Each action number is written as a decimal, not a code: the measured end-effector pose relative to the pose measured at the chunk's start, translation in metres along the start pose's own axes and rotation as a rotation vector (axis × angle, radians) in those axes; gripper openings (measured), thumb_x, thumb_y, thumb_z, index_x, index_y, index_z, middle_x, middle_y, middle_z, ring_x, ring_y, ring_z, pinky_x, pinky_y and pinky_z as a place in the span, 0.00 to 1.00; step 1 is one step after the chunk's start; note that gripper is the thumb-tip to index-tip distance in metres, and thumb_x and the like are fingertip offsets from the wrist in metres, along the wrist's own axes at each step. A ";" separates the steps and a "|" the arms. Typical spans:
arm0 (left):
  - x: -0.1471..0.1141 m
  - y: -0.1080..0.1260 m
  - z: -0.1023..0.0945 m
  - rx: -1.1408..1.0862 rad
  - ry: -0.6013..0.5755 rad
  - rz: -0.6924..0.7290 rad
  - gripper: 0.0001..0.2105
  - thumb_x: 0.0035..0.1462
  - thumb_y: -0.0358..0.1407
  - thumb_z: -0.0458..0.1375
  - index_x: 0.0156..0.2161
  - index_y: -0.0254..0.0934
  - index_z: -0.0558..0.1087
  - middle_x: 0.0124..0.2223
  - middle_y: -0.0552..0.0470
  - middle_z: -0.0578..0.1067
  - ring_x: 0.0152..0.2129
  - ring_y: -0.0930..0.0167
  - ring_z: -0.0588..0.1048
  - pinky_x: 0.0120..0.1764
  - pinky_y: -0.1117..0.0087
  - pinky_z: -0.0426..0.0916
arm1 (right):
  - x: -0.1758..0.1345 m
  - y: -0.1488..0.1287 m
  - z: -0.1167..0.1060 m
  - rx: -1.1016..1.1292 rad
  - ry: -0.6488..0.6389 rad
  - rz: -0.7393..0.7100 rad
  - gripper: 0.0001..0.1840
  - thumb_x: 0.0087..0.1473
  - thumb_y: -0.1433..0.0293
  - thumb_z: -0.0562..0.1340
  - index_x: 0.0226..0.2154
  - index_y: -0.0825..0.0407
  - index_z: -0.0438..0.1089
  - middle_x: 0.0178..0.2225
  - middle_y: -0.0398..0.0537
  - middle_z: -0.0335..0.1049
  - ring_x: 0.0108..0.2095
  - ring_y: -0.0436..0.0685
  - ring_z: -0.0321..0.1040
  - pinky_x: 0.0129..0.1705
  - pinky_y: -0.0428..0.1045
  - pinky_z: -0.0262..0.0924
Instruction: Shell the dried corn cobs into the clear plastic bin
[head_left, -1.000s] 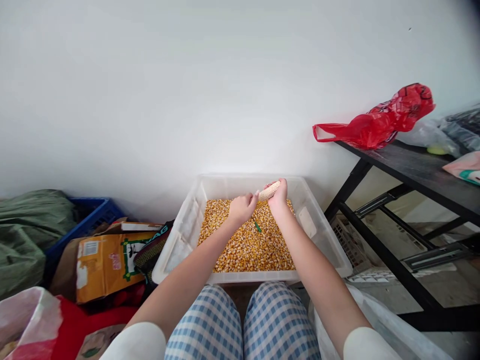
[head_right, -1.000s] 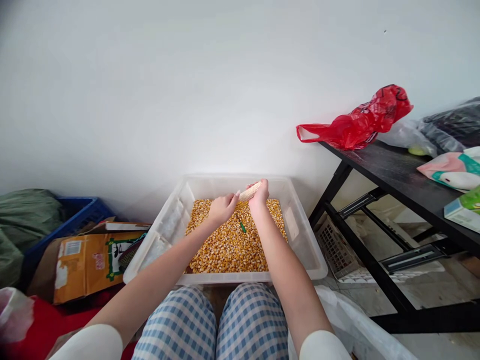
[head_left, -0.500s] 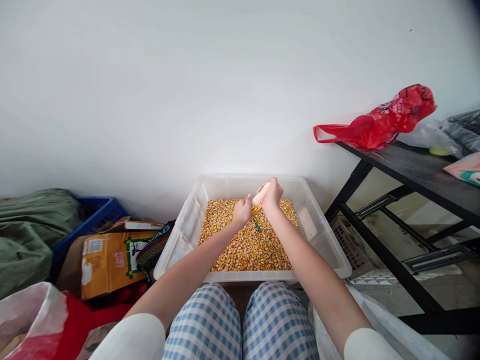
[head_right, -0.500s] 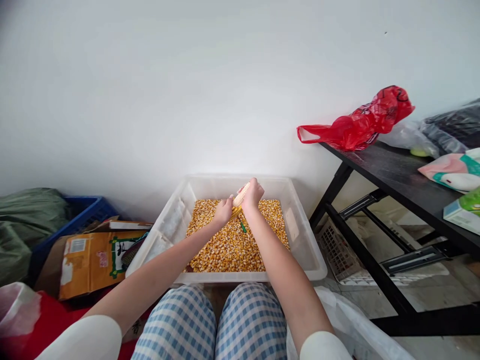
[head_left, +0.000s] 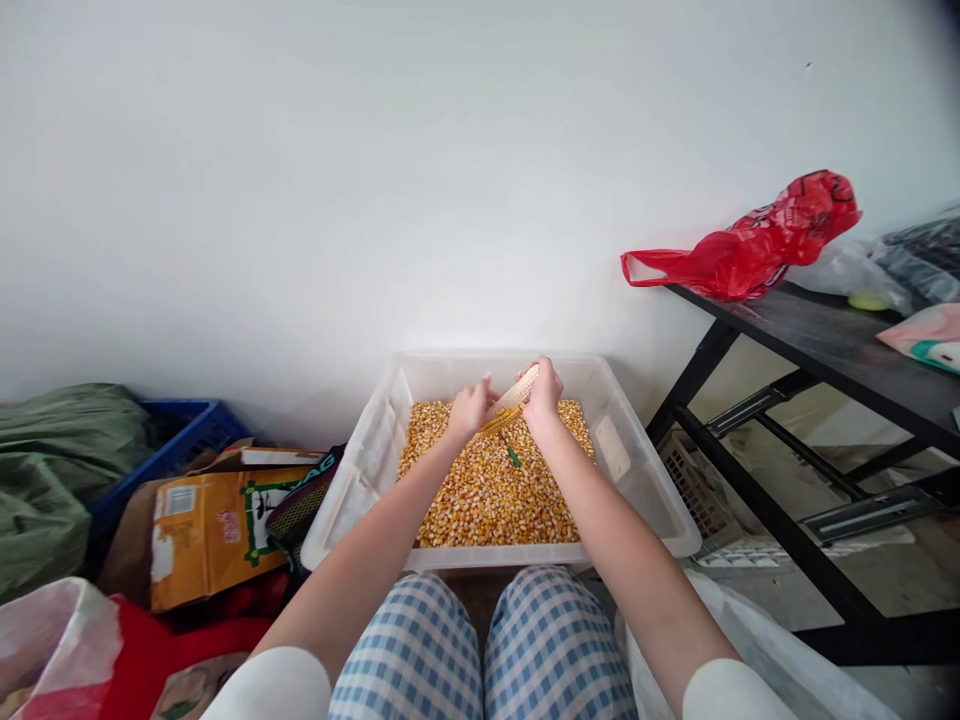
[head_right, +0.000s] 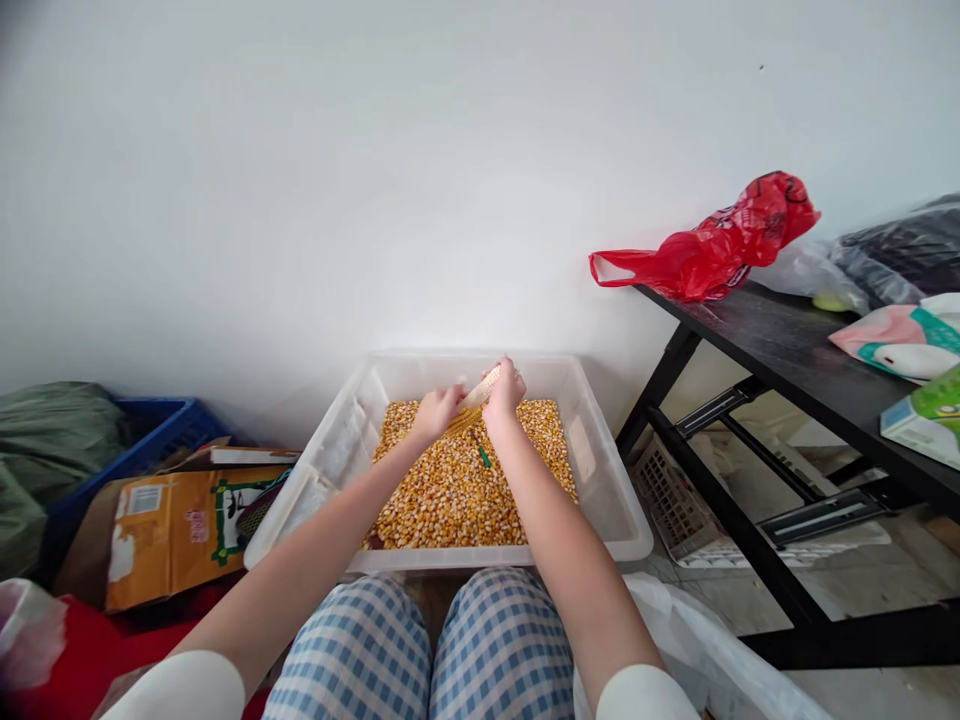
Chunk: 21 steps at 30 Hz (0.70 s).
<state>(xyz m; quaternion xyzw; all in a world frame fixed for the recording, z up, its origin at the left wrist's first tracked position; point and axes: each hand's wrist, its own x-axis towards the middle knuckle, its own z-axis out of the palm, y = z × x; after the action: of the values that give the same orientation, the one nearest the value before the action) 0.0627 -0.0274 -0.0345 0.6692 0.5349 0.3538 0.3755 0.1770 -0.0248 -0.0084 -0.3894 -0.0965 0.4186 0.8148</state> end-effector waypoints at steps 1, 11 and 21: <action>-0.002 0.001 0.002 0.115 0.012 0.090 0.30 0.52 0.56 0.37 0.24 0.35 0.72 0.25 0.45 0.73 0.28 0.65 0.72 0.32 0.69 0.62 | 0.000 0.001 0.000 0.016 0.011 0.011 0.09 0.43 0.63 0.58 0.22 0.51 0.58 0.14 0.34 0.59 0.15 0.46 0.59 0.19 0.43 0.60; -0.011 0.000 0.018 -0.203 -0.001 -0.144 0.24 0.55 0.50 0.40 0.26 0.33 0.70 0.19 0.45 0.70 0.25 0.64 0.73 0.30 0.69 0.64 | -0.008 -0.002 0.006 -0.137 -0.325 -0.013 0.08 0.40 0.69 0.58 0.18 0.52 0.57 0.11 0.36 0.59 0.12 0.49 0.58 0.15 0.44 0.56; -0.018 0.006 0.031 -0.845 -0.208 -0.418 0.11 0.54 0.39 0.45 0.30 0.34 0.66 0.15 0.55 0.63 0.11 0.72 0.63 0.17 0.71 0.62 | -0.013 -0.003 0.002 -0.209 -0.331 -0.044 0.09 0.39 0.70 0.57 0.15 0.51 0.55 0.09 0.36 0.57 0.09 0.47 0.54 0.12 0.44 0.51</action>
<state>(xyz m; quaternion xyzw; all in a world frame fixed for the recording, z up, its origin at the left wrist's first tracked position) 0.0892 -0.0498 -0.0449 0.3681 0.4269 0.3885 0.7289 0.1694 -0.0347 -0.0031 -0.3957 -0.2806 0.4466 0.7519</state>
